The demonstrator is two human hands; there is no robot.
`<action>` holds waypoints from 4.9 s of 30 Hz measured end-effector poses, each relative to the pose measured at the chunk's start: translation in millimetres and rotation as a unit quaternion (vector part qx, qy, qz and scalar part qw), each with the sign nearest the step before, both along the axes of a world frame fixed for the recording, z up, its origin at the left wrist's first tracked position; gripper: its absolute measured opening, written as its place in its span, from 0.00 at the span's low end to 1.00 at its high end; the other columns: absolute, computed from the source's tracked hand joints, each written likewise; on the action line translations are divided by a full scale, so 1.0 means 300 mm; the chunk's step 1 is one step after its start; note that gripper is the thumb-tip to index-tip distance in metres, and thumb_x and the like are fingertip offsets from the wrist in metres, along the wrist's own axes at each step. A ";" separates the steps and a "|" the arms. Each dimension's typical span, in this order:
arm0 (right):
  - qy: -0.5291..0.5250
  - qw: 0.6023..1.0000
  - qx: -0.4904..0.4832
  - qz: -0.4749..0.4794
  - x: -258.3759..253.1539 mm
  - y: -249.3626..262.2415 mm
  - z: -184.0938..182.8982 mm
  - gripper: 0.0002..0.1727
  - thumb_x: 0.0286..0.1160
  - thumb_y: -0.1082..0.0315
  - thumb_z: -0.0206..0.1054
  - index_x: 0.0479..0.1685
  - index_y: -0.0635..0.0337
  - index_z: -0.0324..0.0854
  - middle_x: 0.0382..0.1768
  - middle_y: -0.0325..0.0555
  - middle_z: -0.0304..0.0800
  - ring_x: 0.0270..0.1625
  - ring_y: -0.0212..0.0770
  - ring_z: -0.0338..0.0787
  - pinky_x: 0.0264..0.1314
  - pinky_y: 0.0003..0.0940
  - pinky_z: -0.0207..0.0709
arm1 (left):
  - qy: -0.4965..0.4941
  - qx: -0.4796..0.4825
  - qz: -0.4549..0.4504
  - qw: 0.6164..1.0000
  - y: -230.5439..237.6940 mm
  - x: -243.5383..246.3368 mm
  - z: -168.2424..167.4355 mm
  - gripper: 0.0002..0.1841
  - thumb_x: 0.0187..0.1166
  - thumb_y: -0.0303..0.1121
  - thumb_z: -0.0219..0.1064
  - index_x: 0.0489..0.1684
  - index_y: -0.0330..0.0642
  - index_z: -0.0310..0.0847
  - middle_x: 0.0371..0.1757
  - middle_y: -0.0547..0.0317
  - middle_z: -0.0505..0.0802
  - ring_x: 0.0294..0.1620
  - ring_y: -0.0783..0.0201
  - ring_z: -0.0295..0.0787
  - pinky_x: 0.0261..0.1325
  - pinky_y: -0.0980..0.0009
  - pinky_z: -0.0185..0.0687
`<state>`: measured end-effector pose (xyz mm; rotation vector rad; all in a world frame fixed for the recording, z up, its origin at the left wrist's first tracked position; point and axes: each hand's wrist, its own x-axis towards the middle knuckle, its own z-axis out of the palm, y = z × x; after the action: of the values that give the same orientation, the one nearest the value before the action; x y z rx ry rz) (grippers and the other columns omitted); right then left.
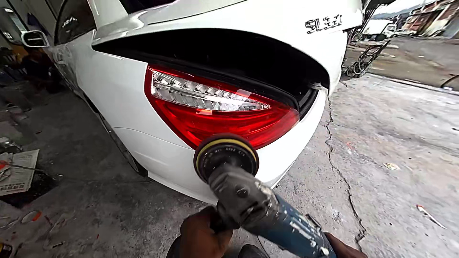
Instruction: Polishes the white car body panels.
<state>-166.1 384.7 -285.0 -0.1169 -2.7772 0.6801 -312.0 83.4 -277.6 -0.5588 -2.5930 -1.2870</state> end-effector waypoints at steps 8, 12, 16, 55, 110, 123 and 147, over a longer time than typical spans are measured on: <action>-0.019 0.984 -0.176 0.010 -0.093 -0.053 -0.118 0.27 0.55 0.57 0.82 0.50 0.68 0.86 0.37 0.53 0.95 0.41 0.45 0.96 0.50 0.53 0.88 | 0.125 -0.001 -0.060 0.990 -0.071 -0.094 0.024 0.20 0.70 0.54 0.75 0.43 0.47 0.90 0.30 0.65 0.94 0.27 0.71 0.90 0.30 0.63 0.90; -0.053 0.984 -0.165 0.034 -0.102 -0.123 -0.101 0.27 0.57 0.53 0.82 0.51 0.63 0.86 0.37 0.51 0.95 0.42 0.47 0.96 0.49 0.57 0.88 | 0.150 0.016 -0.032 0.988 -0.170 -0.076 0.023 0.17 0.69 0.50 0.78 0.41 0.47 0.92 0.31 0.67 0.95 0.29 0.78 0.90 0.33 0.74 0.90; 0.015 0.990 -0.139 0.008 -0.174 -0.147 -0.063 0.26 0.54 0.50 0.81 0.48 0.59 0.87 0.34 0.45 0.95 0.38 0.40 0.96 0.43 0.49 0.89 | 0.177 0.034 -0.050 0.982 -0.169 -0.169 0.121 0.15 0.68 0.49 0.77 0.39 0.49 0.92 0.31 0.72 0.94 0.30 0.83 0.88 0.33 0.80 0.88; -0.107 0.993 0.011 0.048 -0.298 -0.285 -0.260 0.19 0.59 0.54 0.77 0.44 0.58 0.84 0.35 0.50 0.91 0.41 0.53 0.93 0.42 0.57 0.84 | 0.038 0.091 0.061 0.993 -0.259 -0.230 -0.421 0.16 0.52 0.31 0.77 0.36 0.29 0.84 0.29 0.63 0.92 0.31 0.85 0.87 0.40 0.84 0.84; -0.251 0.964 0.065 -0.066 -0.129 0.349 -0.873 0.28 0.51 0.60 0.88 0.54 0.63 0.88 0.57 0.57 0.92 0.66 0.61 0.86 0.71 0.67 0.73 | -0.346 -0.211 -0.160 0.900 0.333 -0.030 -0.888 0.25 0.73 0.46 0.76 0.62 0.37 0.86 0.59 0.42 0.93 0.66 0.47 0.88 0.72 0.45 0.79; -0.222 0.956 0.169 0.096 -0.458 -0.053 -0.558 0.16 0.59 0.68 0.77 0.47 0.61 0.84 0.43 0.56 0.90 0.48 0.60 0.91 0.48 0.60 0.80 | -0.430 -0.350 0.019 0.832 0.000 -0.195 -0.728 0.25 0.89 0.40 0.63 0.75 0.29 0.76 0.75 0.35 0.83 0.80 0.43 0.77 0.83 0.49 0.66; -0.206 0.958 0.179 0.089 -0.497 -0.302 -0.412 0.16 0.54 0.63 0.80 0.40 0.59 0.84 0.31 0.52 0.89 0.35 0.57 0.92 0.31 0.59 0.81 | -0.344 0.137 0.121 0.921 -0.159 -0.263 -0.795 0.33 0.70 0.13 0.70 0.78 0.28 0.66 0.73 0.40 0.80 0.70 0.62 0.77 0.75 0.67 0.72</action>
<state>-315.0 294.2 -408.5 0.0757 -3.2905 0.1911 -390.8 35.8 -516.2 0.3260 -2.7610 -1.9728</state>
